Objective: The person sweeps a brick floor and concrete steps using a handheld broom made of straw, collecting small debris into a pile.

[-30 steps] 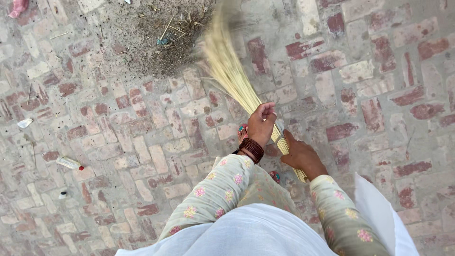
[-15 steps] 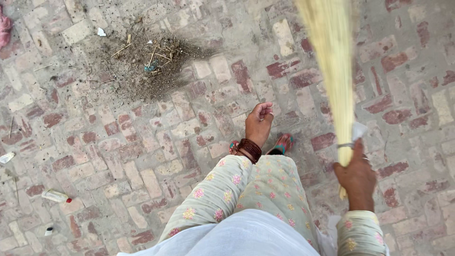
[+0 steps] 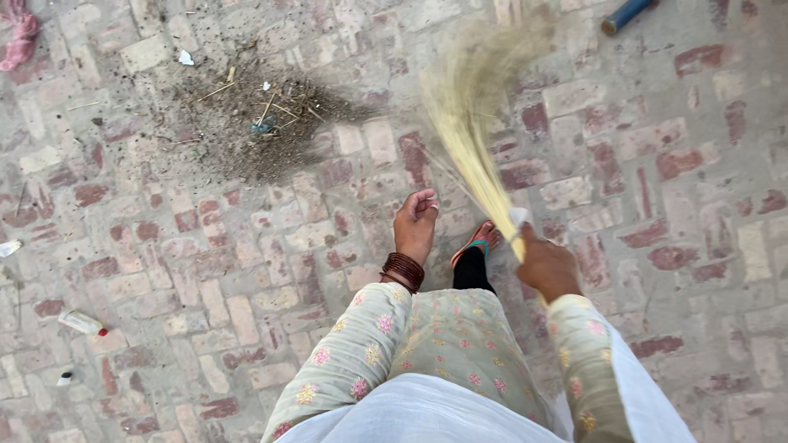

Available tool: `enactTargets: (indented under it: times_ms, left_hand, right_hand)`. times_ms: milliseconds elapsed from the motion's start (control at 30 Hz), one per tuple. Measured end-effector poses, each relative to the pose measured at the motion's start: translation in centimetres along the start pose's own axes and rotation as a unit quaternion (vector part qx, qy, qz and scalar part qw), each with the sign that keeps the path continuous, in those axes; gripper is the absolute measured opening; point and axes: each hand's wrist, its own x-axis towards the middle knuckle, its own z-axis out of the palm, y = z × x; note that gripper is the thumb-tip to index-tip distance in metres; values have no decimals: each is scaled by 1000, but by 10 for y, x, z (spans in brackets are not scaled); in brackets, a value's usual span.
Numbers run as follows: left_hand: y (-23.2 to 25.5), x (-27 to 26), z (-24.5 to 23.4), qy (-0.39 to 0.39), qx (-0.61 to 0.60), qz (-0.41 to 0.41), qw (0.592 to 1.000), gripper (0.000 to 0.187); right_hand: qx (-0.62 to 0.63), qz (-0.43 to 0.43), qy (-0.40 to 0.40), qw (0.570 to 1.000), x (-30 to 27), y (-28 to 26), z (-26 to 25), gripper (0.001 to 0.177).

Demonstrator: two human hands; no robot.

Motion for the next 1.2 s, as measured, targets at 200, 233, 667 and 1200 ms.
enactTargets:
  times_ms: [200, 233, 667, 1200]
  left_hand:
    - [30, 21, 86, -7, -32, -18, 999, 29]
    - [37, 23, 100, -8, -29, -16, 999, 28]
    - [88, 64, 199, -4, -25, -22, 999, 34]
    - [51, 133, 207, 36, -50, 7, 998, 27]
  right_hand:
    - [22, -25, 54, 998, -12, 20, -107, 96]
    - [41, -29, 77, 996, -13, 31, -117, 94]
    - [236, 169, 104, 951, 85, 165, -188, 109]
    - [109, -98, 54, 988, 123, 53, -219, 105]
